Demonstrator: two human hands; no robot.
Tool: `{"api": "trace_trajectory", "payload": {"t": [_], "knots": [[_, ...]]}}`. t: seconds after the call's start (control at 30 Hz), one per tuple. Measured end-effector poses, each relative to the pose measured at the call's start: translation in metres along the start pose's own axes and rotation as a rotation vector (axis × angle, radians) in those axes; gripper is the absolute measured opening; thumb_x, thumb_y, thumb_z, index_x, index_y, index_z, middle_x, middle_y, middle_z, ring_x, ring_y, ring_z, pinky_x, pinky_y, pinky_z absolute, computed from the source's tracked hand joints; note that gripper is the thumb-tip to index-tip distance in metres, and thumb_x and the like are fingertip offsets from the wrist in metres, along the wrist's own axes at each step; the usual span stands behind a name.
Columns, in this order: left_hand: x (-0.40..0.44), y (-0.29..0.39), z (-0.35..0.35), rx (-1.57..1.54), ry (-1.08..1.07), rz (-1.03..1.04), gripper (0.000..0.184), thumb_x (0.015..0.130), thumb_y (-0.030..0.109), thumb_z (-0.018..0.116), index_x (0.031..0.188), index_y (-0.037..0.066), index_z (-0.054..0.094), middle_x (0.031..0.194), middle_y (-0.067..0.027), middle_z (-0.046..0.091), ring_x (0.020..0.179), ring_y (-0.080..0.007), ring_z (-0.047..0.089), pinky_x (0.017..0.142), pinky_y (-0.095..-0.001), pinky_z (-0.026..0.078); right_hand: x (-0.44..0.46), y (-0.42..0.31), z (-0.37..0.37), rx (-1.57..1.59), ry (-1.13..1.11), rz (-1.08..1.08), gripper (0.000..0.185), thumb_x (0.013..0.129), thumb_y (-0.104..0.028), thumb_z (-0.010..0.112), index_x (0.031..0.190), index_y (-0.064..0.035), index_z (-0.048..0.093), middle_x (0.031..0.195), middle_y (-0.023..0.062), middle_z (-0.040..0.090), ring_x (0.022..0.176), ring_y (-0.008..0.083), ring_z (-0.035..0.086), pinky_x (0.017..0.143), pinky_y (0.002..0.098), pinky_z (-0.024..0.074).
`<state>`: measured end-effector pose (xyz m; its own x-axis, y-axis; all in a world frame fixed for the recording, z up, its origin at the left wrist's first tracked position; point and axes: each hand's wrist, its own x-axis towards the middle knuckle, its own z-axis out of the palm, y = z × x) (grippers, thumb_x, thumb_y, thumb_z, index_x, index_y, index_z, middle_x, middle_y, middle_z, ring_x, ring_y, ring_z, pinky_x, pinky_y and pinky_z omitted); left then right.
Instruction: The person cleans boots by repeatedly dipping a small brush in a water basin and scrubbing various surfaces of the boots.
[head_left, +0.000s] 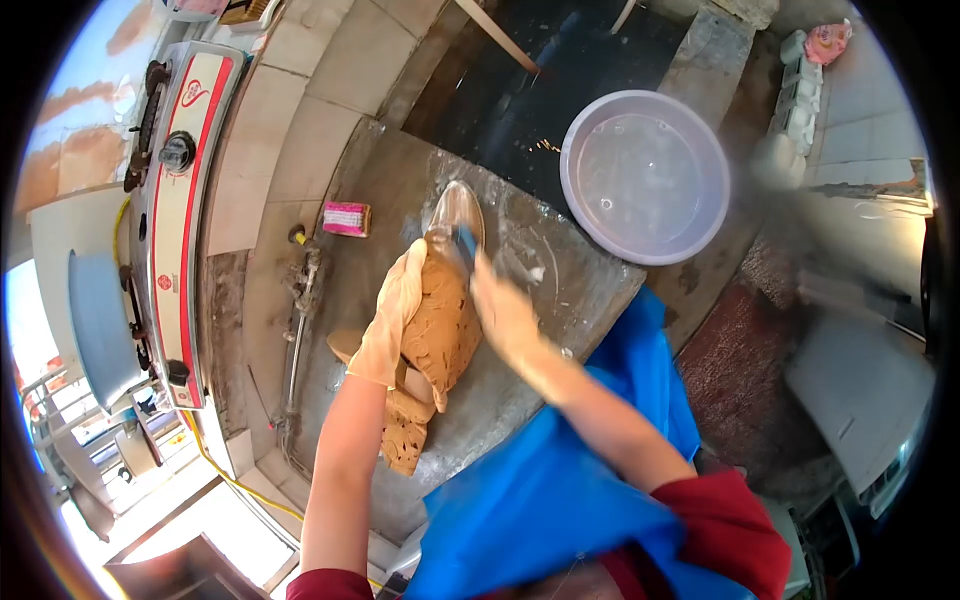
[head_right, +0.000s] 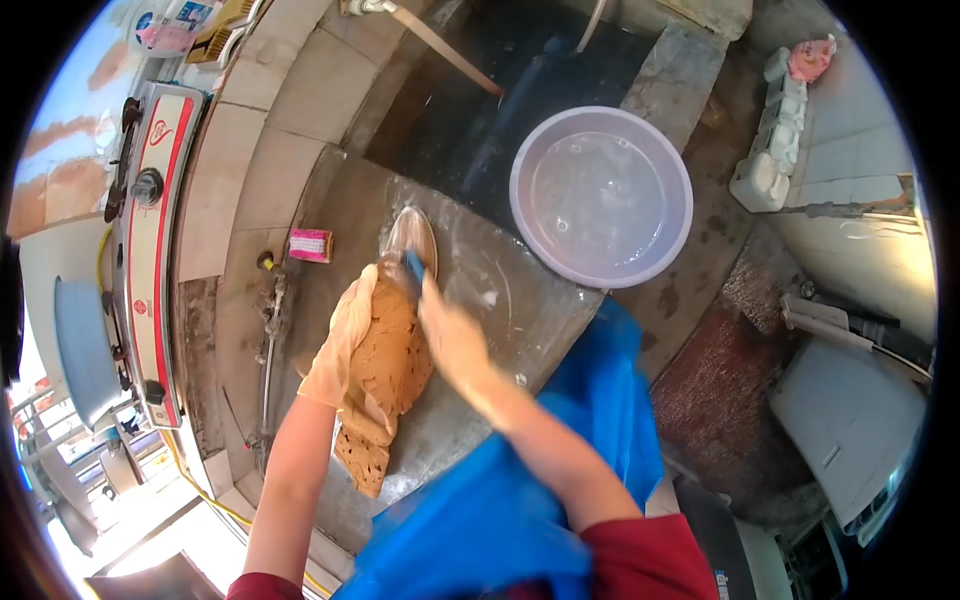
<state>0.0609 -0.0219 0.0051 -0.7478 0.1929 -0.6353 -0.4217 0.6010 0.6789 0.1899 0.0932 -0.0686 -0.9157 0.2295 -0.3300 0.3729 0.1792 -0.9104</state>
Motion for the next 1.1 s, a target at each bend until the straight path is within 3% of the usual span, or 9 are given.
{"api": "trace_trajectory", "payload": {"t": [0.13, 0.27, 0.37, 0.43, 0.47, 0.53, 0.77, 1.0, 1.1], "knots": [[0.018, -0.034, -0.017, -0.244, -0.096, -0.011, 0.051, 0.101, 0.039, 0.051, 0.131, -0.002, 0.055, 0.123, -0.0083, 0.063, 0.112, -0.0180, 0.056, 0.100, -0.0292, 0.041, 0.013, -0.015, -0.013, -0.255, -0.102, 0.049, 0.049, 0.103, -0.034, 0.042, 0.151, -0.0290, 0.032, 0.083, 0.0235, 0.061, 0.078, 0.0358, 0.064, 0.072, 0.0405, 0.0518], [-0.003, -0.003, -0.014, 0.131, 0.044, 0.042, 0.053, 0.098, 0.041, 0.057, 0.131, 0.000, 0.056, 0.122, -0.0087, 0.063, 0.113, -0.0190, 0.057, 0.099, -0.0295, 0.042, 0.100, -0.009, -0.023, -0.083, 0.249, -0.255, 0.047, 0.103, -0.029, 0.041, 0.147, -0.0146, 0.035, 0.072, 0.0232, 0.060, 0.072, 0.0390, 0.063, 0.065, 0.0502, 0.0489], [0.010, -0.013, -0.019, -0.001, -0.008, 0.020, 0.054, 0.096, 0.042, 0.060, 0.131, 0.001, 0.056, 0.122, -0.0088, 0.063, 0.113, -0.0187, 0.056, 0.099, -0.0297, 0.043, -0.010, -0.015, -0.004, 0.130, -0.098, 0.169, 0.050, 0.104, -0.029, 0.042, 0.151, -0.0182, 0.031, 0.090, 0.0194, 0.062, 0.079, 0.0344, 0.063, 0.068, 0.0447, 0.0490], [0.010, -0.018, -0.021, -0.243, -0.066, -0.074, 0.054, 0.095, 0.041, 0.062, 0.131, 0.001, 0.057, 0.124, -0.0073, 0.062, 0.114, -0.0175, 0.056, 0.099, -0.0298, 0.043, -0.021, -0.018, -0.001, -0.196, 0.088, -0.101, 0.052, 0.104, -0.030, 0.042, 0.153, -0.0234, 0.028, 0.093, 0.0208, 0.061, 0.084, 0.0356, 0.064, 0.076, 0.0445, 0.0498], [0.012, -0.024, -0.022, -0.242, -0.061, -0.079, 0.054, 0.095, 0.041, 0.062, 0.131, 0.001, 0.057, 0.124, -0.0073, 0.062, 0.114, -0.0175, 0.056, 0.099, -0.0298, 0.043, -0.013, -0.012, -0.008, -0.165, -0.211, 0.226, 0.053, 0.103, -0.028, 0.043, 0.153, -0.0215, 0.027, 0.098, 0.0233, 0.063, 0.090, 0.0361, 0.065, 0.081, 0.0448, 0.0494], [0.023, -0.039, -0.023, -0.205, -0.022, -0.063, 0.053, 0.096, 0.039, 0.062, 0.132, 0.001, 0.056, 0.123, -0.0067, 0.062, 0.112, -0.0164, 0.056, 0.097, -0.0291, 0.043, 0.047, -0.003, -0.008, -0.154, 0.145, -0.070, 0.047, 0.104, -0.031, 0.040, 0.148, -0.0146, 0.039, 0.085, 0.0227, 0.062, 0.079, 0.0400, 0.062, 0.075, 0.0462, 0.0489], [0.012, -0.011, -0.020, 0.012, -0.024, 0.019, 0.057, 0.096, 0.039, 0.062, 0.134, -0.002, 0.052, 0.125, -0.0086, 0.062, 0.113, -0.0166, 0.056, 0.097, -0.0281, 0.043, -0.025, 0.035, 0.036, -0.021, 0.133, -0.171, 0.056, 0.103, -0.029, 0.042, 0.154, -0.0140, 0.023, 0.089, 0.0261, 0.061, 0.083, 0.0358, 0.064, 0.075, 0.0438, 0.0505], [0.006, -0.011, -0.021, -0.124, -0.017, -0.029, 0.052, 0.097, 0.037, 0.060, 0.131, -0.002, 0.055, 0.123, -0.0085, 0.063, 0.112, -0.0166, 0.057, 0.097, -0.0282, 0.043, 0.044, -0.015, -0.001, -0.049, 0.071, -0.050, 0.053, 0.105, -0.029, 0.037, 0.152, -0.0103, 0.025, 0.083, 0.0240, 0.062, 0.075, 0.0374, 0.063, 0.070, 0.0446, 0.0500], [0.025, -0.036, -0.024, -0.132, -0.016, 0.001, 0.052, 0.097, 0.036, 0.061, 0.131, -0.002, 0.055, 0.122, -0.0088, 0.063, 0.109, -0.0168, 0.058, 0.096, -0.0284, 0.044, -0.017, 0.013, 0.022, -0.148, 0.189, -0.175, 0.055, 0.103, -0.025, 0.043, 0.154, -0.0227, 0.023, 0.088, 0.0232, 0.064, 0.080, 0.0370, 0.065, 0.077, 0.0411, 0.0508]]}}
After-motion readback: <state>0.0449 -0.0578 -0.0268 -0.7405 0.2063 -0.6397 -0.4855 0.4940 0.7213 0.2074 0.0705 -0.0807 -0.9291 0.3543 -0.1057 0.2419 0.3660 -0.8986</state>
